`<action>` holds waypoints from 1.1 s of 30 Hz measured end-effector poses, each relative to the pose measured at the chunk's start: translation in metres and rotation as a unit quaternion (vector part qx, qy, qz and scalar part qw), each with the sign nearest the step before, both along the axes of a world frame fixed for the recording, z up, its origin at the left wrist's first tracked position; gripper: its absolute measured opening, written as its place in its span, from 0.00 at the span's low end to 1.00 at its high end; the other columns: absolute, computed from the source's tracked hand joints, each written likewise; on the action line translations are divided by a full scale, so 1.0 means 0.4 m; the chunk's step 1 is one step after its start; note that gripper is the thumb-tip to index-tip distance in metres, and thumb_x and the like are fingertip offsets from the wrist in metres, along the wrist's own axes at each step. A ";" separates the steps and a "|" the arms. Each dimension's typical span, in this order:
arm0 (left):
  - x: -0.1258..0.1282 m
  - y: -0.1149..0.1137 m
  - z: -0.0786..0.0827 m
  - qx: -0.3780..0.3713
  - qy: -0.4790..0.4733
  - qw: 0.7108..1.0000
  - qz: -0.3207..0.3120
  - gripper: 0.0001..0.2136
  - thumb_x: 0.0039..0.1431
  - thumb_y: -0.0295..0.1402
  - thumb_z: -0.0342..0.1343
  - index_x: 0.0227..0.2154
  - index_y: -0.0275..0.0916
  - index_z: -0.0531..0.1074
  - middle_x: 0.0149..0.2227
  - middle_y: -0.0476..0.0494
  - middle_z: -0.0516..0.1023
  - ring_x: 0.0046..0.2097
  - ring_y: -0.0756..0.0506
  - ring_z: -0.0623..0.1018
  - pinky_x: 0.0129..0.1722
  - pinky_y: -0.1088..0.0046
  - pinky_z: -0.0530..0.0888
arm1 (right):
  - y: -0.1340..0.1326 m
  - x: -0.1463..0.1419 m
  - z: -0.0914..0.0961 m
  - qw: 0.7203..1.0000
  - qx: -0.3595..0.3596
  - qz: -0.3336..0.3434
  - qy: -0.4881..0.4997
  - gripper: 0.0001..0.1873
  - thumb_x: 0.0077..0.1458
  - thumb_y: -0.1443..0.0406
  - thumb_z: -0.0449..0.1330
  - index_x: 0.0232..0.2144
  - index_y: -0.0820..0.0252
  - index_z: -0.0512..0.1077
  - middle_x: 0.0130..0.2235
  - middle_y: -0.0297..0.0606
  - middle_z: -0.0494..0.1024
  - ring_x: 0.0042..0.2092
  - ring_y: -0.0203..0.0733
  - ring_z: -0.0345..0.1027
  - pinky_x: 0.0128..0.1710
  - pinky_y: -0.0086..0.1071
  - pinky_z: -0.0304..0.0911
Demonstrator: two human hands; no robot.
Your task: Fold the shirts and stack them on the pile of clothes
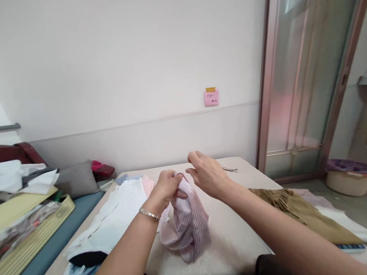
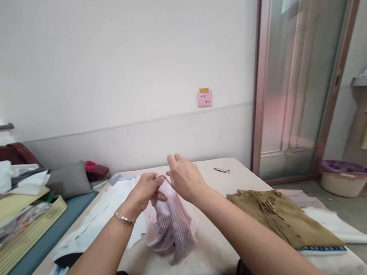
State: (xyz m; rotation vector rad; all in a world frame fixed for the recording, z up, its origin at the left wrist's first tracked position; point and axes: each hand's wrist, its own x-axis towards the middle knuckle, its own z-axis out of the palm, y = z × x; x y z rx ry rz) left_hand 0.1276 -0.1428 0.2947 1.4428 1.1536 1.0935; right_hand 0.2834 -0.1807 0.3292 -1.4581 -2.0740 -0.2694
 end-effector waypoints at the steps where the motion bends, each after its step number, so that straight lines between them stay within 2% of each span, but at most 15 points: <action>1: 0.000 -0.003 -0.011 -0.023 -0.060 0.998 0.017 0.08 0.53 0.29 0.58 0.23 0.38 0.65 0.20 0.53 0.65 0.19 0.50 0.72 0.22 0.71 0.75 | -0.019 0.001 -0.020 1.000 -0.001 -0.008 0.023 0.05 0.63 0.68 0.56 0.42 0.57 0.65 0.44 0.41 0.76 0.38 0.41 0.69 0.33 0.32 0.49; 5: 0.015 -0.030 -0.048 -0.076 -0.200 0.976 0.041 0.09 0.48 0.24 0.58 0.21 0.39 0.62 0.19 0.56 0.63 0.22 0.50 0.72 0.26 0.70 0.78 | -0.082 -0.019 -0.122 0.992 -0.087 0.015 0.089 0.10 0.57 0.68 0.60 0.40 0.56 0.64 0.40 0.37 0.76 0.38 0.41 0.70 0.34 0.31 0.53; 9: 0.050 -0.064 -0.083 -0.088 -0.270 0.957 0.063 0.09 0.43 0.22 0.57 0.21 0.39 0.62 0.18 0.57 0.63 0.21 0.53 0.68 0.24 0.75 0.73 | -0.099 -0.060 -0.204 0.989 -0.112 -0.067 0.073 0.14 0.55 0.69 0.59 0.44 0.58 0.65 0.44 0.40 0.74 0.40 0.45 0.72 0.34 0.33 0.54; 13: 0.077 -0.093 -0.120 -0.075 -0.257 0.958 0.104 0.09 0.44 0.29 0.57 0.20 0.40 0.61 0.17 0.56 0.62 0.19 0.53 0.64 0.17 0.79 0.59 | -0.100 -0.083 -0.235 0.992 -0.085 -0.088 0.016 0.14 0.56 0.71 0.56 0.46 0.57 0.68 0.47 0.44 0.72 0.48 0.50 0.71 0.35 0.34 0.57; 16: 0.081 -0.105 -0.153 -0.079 -0.233 0.961 0.129 0.08 0.42 0.29 0.56 0.19 0.41 0.60 0.16 0.57 0.59 0.18 0.54 0.61 0.17 0.78 0.55 | -0.100 -0.083 -0.249 0.991 -0.118 -0.062 0.030 0.12 0.55 0.70 0.57 0.43 0.59 0.70 0.45 0.44 0.74 0.46 0.49 0.72 0.37 0.34 0.59; 19: 0.079 -0.109 -0.194 -0.068 -0.228 0.960 0.146 0.06 0.40 0.28 0.55 0.19 0.40 0.62 0.17 0.57 0.61 0.21 0.53 0.64 0.21 0.78 0.59 | -0.095 -0.082 -0.274 0.982 -0.160 -0.040 0.088 0.07 0.59 0.65 0.56 0.39 0.61 0.71 0.41 0.44 0.76 0.42 0.47 0.74 0.38 0.35 0.60; 22: 0.082 -0.110 -0.235 -0.073 -0.241 0.955 0.156 0.06 0.41 0.29 0.57 0.21 0.40 0.63 0.20 0.56 0.65 0.24 0.52 0.68 0.25 0.77 0.64 | -0.088 -0.093 -0.306 0.978 -0.161 -0.053 0.120 0.09 0.63 0.64 0.54 0.40 0.62 0.72 0.41 0.45 0.77 0.42 0.48 0.75 0.38 0.35 0.60; 27: 0.099 -0.131 -0.288 -0.119 -0.318 0.934 0.112 0.08 0.39 0.31 0.59 0.22 0.40 0.63 0.22 0.53 0.70 0.27 0.50 0.71 0.29 0.75 0.68 | -0.084 -0.111 -0.342 0.977 -0.177 -0.092 0.070 0.12 0.62 0.68 0.51 0.42 0.63 0.74 0.42 0.47 0.78 0.41 0.50 0.77 0.34 0.35 0.59; 30: 0.082 -0.143 -0.313 -0.129 -0.276 0.949 0.087 0.08 0.42 0.34 0.59 0.23 0.40 0.64 0.21 0.53 0.70 0.23 0.51 0.70 0.24 0.76 0.65 | -0.077 -0.088 -0.353 0.977 -0.186 -0.088 0.054 0.11 0.61 0.70 0.52 0.38 0.62 0.75 0.42 0.48 0.80 0.41 0.50 0.77 0.35 0.35 0.59; 33: 0.012 -0.131 -0.328 -0.118 -0.109 0.977 0.138 0.09 0.51 0.41 0.55 0.25 0.41 0.66 0.20 0.51 0.71 0.19 0.49 0.69 0.21 0.74 0.62 | -0.061 -0.024 -0.359 0.971 -0.189 -0.061 0.135 0.11 0.57 0.72 0.52 0.31 0.60 0.74 0.35 0.45 0.80 0.40 0.46 0.76 0.37 0.34 0.62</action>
